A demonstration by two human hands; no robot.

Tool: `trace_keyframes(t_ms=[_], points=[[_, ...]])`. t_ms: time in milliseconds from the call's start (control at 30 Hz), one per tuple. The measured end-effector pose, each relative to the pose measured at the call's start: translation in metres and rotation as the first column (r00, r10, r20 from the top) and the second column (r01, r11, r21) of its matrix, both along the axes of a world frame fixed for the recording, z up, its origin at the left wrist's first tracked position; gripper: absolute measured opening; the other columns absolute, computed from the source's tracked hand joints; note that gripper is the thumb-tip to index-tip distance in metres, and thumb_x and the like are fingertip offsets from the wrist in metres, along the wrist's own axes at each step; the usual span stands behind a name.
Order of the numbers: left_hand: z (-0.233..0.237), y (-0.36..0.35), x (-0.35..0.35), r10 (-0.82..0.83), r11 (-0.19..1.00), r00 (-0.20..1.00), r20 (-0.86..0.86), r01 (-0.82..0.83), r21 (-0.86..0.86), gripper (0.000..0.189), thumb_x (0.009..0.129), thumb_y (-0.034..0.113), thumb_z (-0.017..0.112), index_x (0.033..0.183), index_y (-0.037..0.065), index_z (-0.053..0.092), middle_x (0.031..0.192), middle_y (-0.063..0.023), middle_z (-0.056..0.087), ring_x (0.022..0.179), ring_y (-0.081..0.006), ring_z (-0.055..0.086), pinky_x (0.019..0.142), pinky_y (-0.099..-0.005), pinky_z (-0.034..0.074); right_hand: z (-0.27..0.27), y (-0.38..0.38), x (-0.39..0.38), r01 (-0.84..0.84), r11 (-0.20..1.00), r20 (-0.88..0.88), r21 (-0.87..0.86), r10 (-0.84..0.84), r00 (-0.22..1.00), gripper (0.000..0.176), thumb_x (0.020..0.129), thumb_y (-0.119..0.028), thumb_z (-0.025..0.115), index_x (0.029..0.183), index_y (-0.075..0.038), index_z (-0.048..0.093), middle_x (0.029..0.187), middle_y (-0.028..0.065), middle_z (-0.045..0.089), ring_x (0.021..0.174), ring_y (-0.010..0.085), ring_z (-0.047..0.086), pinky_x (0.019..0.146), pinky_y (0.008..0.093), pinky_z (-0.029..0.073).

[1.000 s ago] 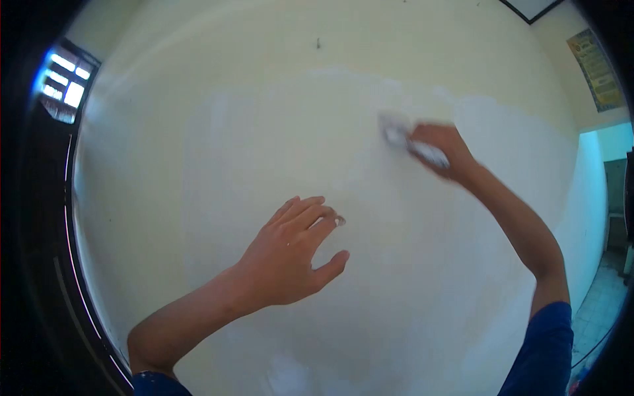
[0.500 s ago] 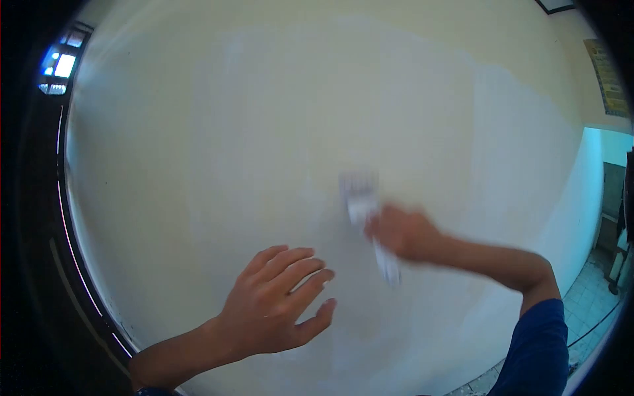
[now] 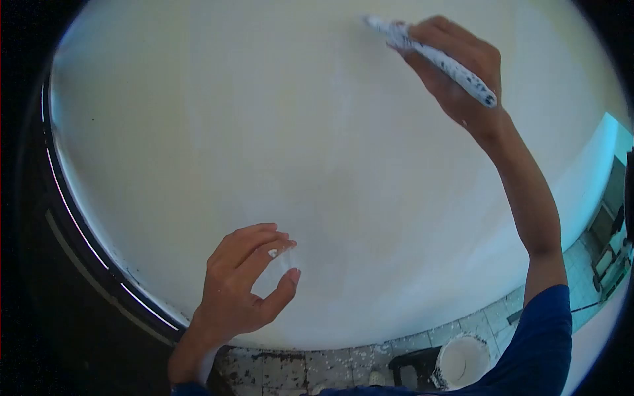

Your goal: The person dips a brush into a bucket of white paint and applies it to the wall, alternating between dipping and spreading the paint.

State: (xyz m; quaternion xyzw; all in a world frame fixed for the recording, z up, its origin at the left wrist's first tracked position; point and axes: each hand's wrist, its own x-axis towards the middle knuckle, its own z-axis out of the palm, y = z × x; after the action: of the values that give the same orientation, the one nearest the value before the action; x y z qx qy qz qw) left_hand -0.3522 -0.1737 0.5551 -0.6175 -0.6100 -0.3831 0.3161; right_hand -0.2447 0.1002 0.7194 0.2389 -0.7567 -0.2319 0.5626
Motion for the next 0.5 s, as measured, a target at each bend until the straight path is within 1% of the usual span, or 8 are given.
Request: trace_keyframes(t_ms=[67,133,167,233,300,400,467,500], points=[[-0.01,-0.004,-0.004,-0.006,1.0,0.998,0.059,0.005,0.006,0.023,0.069,0.009,0.068,0.09,0.002,0.064,0.091,-0.0125,0.065,0.093,-0.0284,0.062,0.08,-0.0366,0.049,-0.021,0.002,-0.013,0.191,0.981,-0.001,0.044,-0.191,0.982,0.017,0.074,-0.009,0.061,0.091,-0.009,0.061,0.083,0.0083,0.061,0.078,0.0256,0.06,0.065,0.0353,0.05],[-0.019,-0.013,-0.014,0.01,1.0,0.996,0.09,-0.01,0.005,0.024,0.07,0.009,0.068,0.092,0.001,0.064,0.093,-0.0133,0.064,0.094,-0.0291,0.061,0.08,-0.0372,0.049,-0.128,-0.008,-0.032,0.232,0.956,0.131,0.182,-0.257,0.958,0.023,0.071,-0.01,0.062,0.094,-0.007,0.064,0.095,0.0073,0.064,0.088,0.0207,0.061,0.061,0.0356,0.05],[-0.026,-0.015,-0.014,0.015,1.0,0.995,0.1,-0.016,0.007,0.024,0.07,0.009,0.068,0.093,0.001,0.064,0.094,-0.0137,0.064,0.095,-0.0295,0.061,0.081,-0.0376,0.049,-0.179,-0.014,-0.025,0.142,0.972,0.253,0.187,-0.187,0.949,0.025,0.072,-0.011,0.06,0.096,-0.006,0.063,0.094,0.0053,0.062,0.089,0.0192,0.06,0.06,0.0354,0.05],[-0.04,-0.022,-0.016,0.015,0.999,0.989,0.148,-0.01,-0.033,0.025,0.071,0.009,0.068,0.094,0.001,0.063,0.097,-0.0137,0.063,0.097,-0.0298,0.06,0.082,-0.038,0.048,-0.261,-0.031,-0.003,0.24,0.971,0.669,0.015,-0.188,0.719,0.022,0.076,-0.012,0.059,0.096,-0.005,0.062,0.086,0.0052,0.059,0.083,0.0191,0.059,0.055,0.0335,0.05],[-0.059,-0.029,-0.019,0.014,0.993,0.978,0.207,0.01,-0.114,0.026,0.072,0.01,0.068,0.096,0.001,0.063,0.099,-0.0137,0.062,0.098,-0.0298,0.059,0.084,-0.0381,0.048,-0.323,-0.033,0.012,0.266,0.925,0.771,-0.27,0.042,0.635,0.014,0.078,-0.009,0.061,0.091,-0.005,0.062,0.086,0.0069,0.061,0.079,0.0214,0.06,0.056,0.0332,0.05],[-0.107,-0.026,-0.024,-0.001,0.967,0.948,0.318,0.083,-0.242,0.027,0.074,0.013,0.069,0.099,0.004,0.063,0.102,-0.0129,0.062,0.101,-0.029,0.058,0.086,-0.0379,0.046,-0.374,-0.045,0.05,0.293,0.658,0.56,-0.694,0.237,0.794,0.01,0.077,-0.005,0.065,0.087,-0.003,0.063,0.083,0.0083,0.063,0.074,0.0246,0.061,0.059,0.0337,0.05],[-0.15,-0.015,-0.024,-0.058,0.919,0.887,0.458,0.227,-0.323,0.028,0.077,0.011,0.067,0.103,0.004,0.063,0.108,-0.0136,0.061,0.105,-0.0279,0.057,0.091,-0.0383,0.044,-0.4,-0.058,0.083,0.409,0.525,0.475,-0.747,-0.01,0.88,0.011,0.074,0.0,0.068,0.084,-0.002,0.064,0.08,0.0092,0.065,0.07,0.0258,0.062,0.062,0.0343,0.05],[-0.172,-0.005,-0.018,-0.07,0.898,0.842,0.535,0.287,-0.333,0.027,0.079,0.013,0.067,0.103,0.004,0.063,0.108,-0.0129,0.061,0.105,-0.0269,0.057,0.091,-0.0369,0.044,-0.414,-0.064,0.101,0.401,0.399,0.397,-0.825,-0.097,0.913,0.011,0.075,0.0,0.067,0.085,-0.001,0.065,0.079,0.0104,0.065,0.069,0.0223,0.062,0.062,0.0317,0.05]])
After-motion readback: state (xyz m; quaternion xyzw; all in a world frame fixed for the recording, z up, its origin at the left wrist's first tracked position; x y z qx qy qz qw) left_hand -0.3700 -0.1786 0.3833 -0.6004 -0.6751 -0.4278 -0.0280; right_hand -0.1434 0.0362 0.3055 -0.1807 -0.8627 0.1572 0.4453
